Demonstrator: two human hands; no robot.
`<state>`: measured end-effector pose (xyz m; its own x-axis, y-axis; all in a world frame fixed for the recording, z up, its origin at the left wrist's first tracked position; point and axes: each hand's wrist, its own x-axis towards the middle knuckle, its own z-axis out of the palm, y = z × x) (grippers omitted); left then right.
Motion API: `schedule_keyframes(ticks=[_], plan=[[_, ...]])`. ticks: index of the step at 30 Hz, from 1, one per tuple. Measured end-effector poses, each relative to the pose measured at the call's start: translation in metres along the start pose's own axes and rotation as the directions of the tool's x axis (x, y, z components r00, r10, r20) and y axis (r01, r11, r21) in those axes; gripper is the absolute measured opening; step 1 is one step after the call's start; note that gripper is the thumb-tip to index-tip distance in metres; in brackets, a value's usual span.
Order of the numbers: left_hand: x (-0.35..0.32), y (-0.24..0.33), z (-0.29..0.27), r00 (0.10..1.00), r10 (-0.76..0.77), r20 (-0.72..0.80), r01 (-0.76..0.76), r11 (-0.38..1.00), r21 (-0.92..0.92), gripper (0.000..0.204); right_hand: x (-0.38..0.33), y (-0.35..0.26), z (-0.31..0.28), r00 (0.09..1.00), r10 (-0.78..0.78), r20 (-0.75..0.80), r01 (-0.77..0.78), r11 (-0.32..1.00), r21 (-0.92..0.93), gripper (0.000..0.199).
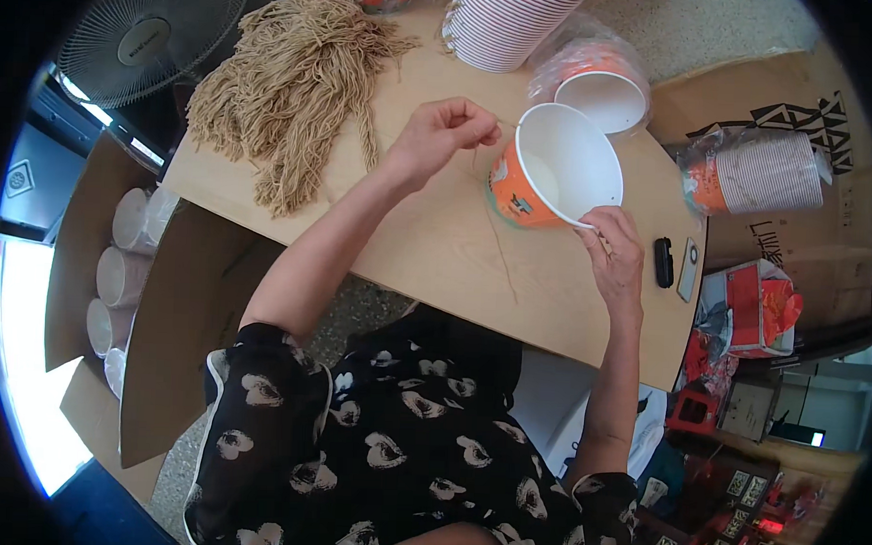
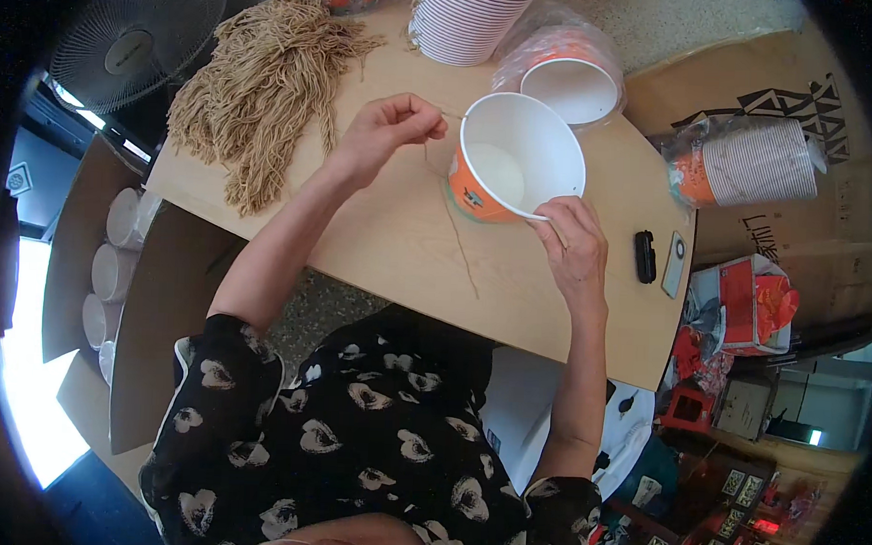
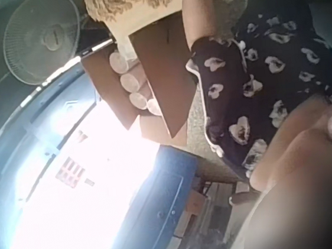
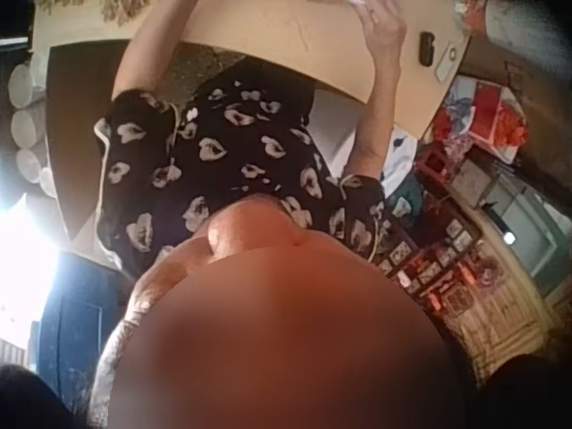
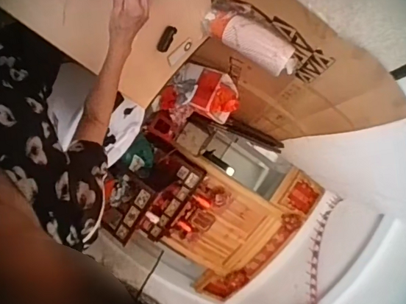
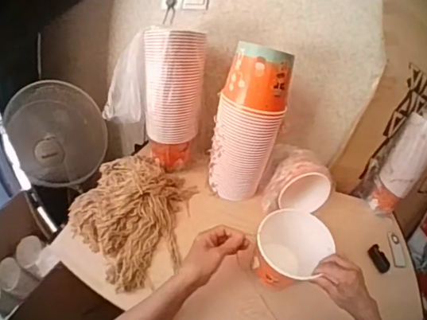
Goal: Attaching a string handle to a paper cup.
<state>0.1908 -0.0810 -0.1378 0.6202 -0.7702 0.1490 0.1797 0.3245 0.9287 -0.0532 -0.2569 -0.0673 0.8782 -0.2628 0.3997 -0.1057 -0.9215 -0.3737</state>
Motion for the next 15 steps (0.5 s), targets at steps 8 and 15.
schedule_keyframes(ticks=[8,15], plan=[[0.001,0.012,-0.003,0.988,-0.133,-0.078,0.126,0.989,-0.082,0.014,-0.002,-0.008,0.001,0.999,-0.042,0.002,0.042,0.999,-0.023,0.012],[0.004,0.011,-0.008,0.984,-0.168,-0.058,0.168,0.986,-0.006,0.015,-0.003,-0.01,0.003,0.999,-0.047,0.011,0.047,0.998,-0.032,0.012]])
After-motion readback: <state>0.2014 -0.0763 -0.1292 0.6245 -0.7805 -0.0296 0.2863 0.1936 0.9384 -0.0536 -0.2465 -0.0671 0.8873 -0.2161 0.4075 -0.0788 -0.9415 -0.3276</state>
